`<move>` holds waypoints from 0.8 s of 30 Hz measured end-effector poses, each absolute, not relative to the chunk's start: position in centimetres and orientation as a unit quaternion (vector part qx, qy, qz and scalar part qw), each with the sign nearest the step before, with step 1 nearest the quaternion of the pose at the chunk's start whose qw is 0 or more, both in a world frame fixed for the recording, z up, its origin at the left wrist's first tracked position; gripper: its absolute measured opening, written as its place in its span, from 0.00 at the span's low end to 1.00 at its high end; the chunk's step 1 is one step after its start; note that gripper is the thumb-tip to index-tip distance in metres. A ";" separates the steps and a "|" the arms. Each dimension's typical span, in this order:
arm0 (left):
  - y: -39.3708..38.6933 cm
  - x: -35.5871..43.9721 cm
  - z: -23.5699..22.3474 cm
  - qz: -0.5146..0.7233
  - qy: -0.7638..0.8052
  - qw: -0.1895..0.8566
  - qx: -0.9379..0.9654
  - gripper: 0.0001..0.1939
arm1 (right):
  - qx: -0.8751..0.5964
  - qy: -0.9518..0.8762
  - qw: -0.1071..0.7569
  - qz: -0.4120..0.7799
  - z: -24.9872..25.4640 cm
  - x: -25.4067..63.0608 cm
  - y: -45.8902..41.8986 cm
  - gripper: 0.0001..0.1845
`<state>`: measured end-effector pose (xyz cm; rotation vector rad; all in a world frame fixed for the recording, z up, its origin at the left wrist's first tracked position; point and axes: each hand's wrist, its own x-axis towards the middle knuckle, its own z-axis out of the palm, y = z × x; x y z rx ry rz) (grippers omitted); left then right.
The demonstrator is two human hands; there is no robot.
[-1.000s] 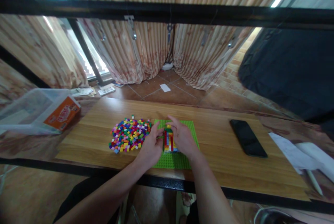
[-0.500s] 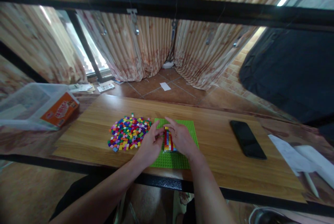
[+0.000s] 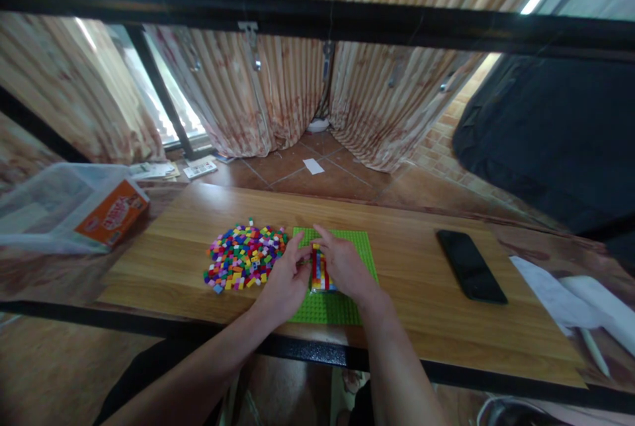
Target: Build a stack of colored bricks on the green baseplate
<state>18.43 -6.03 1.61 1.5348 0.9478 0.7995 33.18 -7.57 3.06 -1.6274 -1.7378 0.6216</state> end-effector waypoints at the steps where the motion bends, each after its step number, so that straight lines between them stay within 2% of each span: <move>1: -6.0 18.4 1.5 0.337 0.401 0.549 0.651 0.33 | -0.623 -0.668 0.333 0.233 2.9 33.2 -7.5 0.27; 8: -6.1 18.3 1.6 0.331 0.404 0.525 0.672 0.33 | -0.620 -0.662 0.355 0.227 2.2 32.9 -7.7 0.28; 11: -6.0 18.2 2.1 0.321 0.420 0.515 0.675 0.33 | -0.632 -0.604 0.438 0.208 1.9 33.9 -7.6 0.28; 15: -5.8 18.1 2.6 0.322 0.430 0.501 0.679 0.33 | -0.652 -0.472 0.561 0.192 1.4 35.8 -7.2 0.21; 18: -5.8 18.1 2.7 0.326 0.414 0.475 0.705 0.33 | -0.693 -0.439 0.528 0.220 1.2 36.1 -7.2 0.21; 24: -6.3 18.2 2.3 0.314 0.395 0.425 0.752 0.32 | -0.723 -0.487 0.425 0.242 1.8 34.4 -7.5 0.21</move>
